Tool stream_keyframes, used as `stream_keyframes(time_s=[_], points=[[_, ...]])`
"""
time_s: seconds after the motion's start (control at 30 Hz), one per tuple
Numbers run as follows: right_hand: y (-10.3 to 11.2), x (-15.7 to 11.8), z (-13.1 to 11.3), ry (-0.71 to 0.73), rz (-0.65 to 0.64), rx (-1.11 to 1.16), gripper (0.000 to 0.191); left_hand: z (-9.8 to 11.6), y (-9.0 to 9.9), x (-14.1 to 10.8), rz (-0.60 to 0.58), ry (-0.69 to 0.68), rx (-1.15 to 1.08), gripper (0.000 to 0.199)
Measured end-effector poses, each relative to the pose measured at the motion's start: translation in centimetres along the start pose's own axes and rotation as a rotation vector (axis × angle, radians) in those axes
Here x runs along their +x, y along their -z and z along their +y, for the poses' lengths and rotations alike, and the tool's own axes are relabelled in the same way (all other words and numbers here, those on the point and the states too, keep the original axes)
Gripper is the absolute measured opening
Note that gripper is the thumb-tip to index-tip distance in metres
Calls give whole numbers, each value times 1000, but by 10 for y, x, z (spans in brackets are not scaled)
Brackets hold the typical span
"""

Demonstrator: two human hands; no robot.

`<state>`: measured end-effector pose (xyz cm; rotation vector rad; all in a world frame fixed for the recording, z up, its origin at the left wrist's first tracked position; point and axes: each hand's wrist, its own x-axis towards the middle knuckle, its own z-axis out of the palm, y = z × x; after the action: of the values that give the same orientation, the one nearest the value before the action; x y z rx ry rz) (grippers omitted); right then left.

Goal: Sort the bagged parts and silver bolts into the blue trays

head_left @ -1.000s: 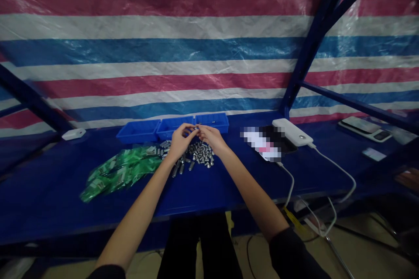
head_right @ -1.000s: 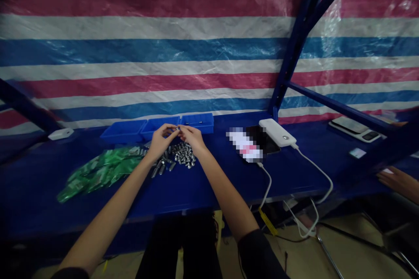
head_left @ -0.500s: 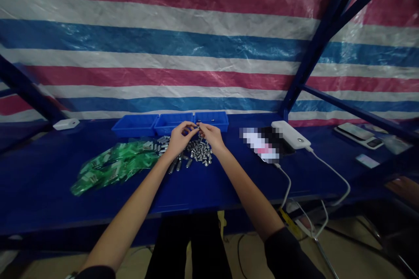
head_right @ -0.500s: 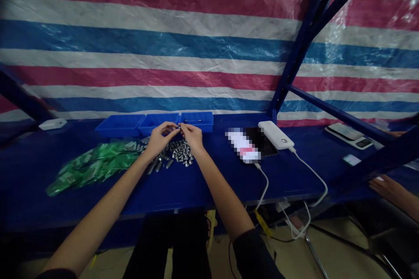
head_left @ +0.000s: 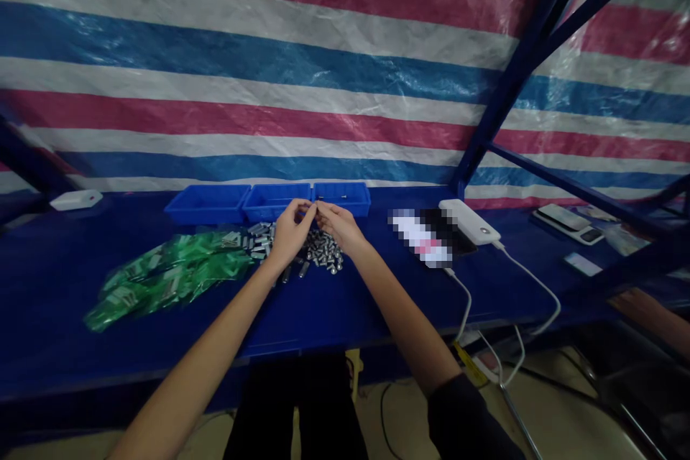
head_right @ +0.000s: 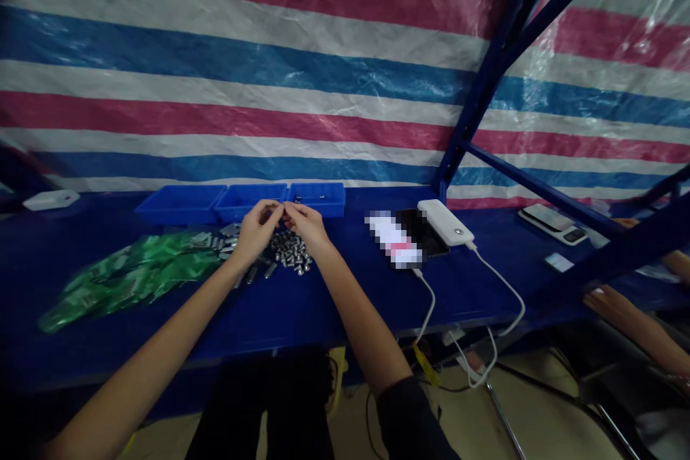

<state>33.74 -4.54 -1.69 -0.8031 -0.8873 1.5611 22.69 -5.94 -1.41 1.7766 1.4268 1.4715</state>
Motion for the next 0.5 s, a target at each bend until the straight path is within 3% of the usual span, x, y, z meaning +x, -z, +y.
stream_keyframes(time_s=[0.1, 0.27, 0.4, 0.5], points=[[6, 4, 0, 58, 59, -103, 20, 0, 0, -1, -1, 19, 50, 26], [25, 10, -6, 265, 277, -454, 22, -2, 4, 1, 11, 48, 120, 28], [32, 11, -13, 337, 166, -469, 37, -5, 9, 5, 14, 32, 191, 24], [34, 9, -12, 387, 66, -656, 30, -6, 10, 1, -90, -23, 387, 20]])
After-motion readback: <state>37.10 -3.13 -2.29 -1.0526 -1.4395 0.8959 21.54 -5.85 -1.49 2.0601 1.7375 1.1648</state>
